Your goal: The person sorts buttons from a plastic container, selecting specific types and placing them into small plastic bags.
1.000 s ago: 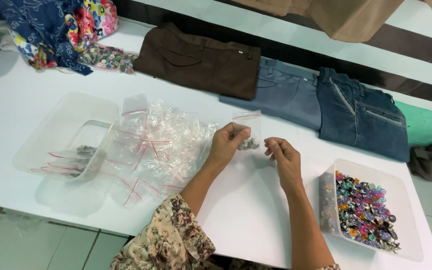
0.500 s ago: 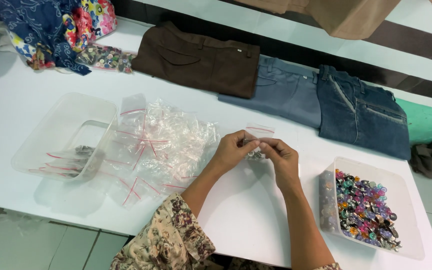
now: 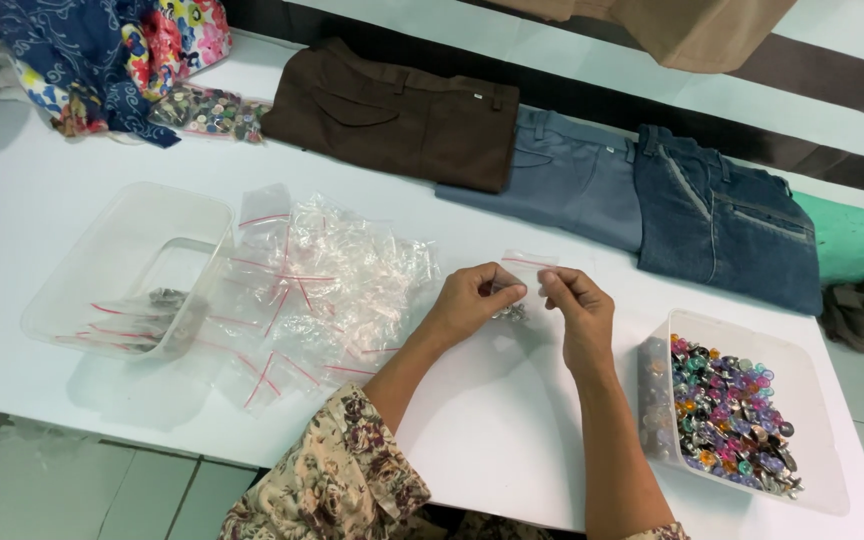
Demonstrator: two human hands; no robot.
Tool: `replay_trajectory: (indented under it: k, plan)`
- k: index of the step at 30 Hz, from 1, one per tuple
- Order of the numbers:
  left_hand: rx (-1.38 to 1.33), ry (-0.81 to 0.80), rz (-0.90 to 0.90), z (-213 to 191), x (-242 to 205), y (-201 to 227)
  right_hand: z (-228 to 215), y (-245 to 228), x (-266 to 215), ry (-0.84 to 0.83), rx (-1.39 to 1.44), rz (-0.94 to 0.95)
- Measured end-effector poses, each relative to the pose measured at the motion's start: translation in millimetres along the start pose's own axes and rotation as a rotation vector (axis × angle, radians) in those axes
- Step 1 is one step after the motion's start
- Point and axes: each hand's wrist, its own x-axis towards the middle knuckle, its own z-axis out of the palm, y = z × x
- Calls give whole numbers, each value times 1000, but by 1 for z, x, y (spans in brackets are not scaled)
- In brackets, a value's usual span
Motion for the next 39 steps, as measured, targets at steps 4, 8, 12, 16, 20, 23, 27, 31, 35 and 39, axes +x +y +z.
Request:
replay_trajectory:
  k: [4,8,12,16,20,23,27,31,35,39]
  plan:
    - [6,-7,4,0,6,-14,12,-4,-3,-37,-3,-11]
    - [23,-25,-13,3,2,-9,6,-4,-3,-21,-57,-1]
    - [18,-32,1,1,-3,7,1,-3,0,3,-58,14]
    - [-29,38,43,2,7,-15,7,-6,-3,-7,-53,14]
    - [1,59,43,0,5,-11,6,-8,-3,-36,-62,24]
    - [-18,59,41,0,4,-8,2,-8,-1,-23,-51,9]
    - [-24,59,44,1,8,-19,1,-15,-1,-19,-11,-34]
    - [36,37,48,0,-1,1,1,-11,-4,-37,-61,-58]
    - [41,41,101,1,1,2,7,-25,-9,-9,-131,-116]
    - [70,48,175,-3,3,18,13,-37,-13,4,-117,-136]
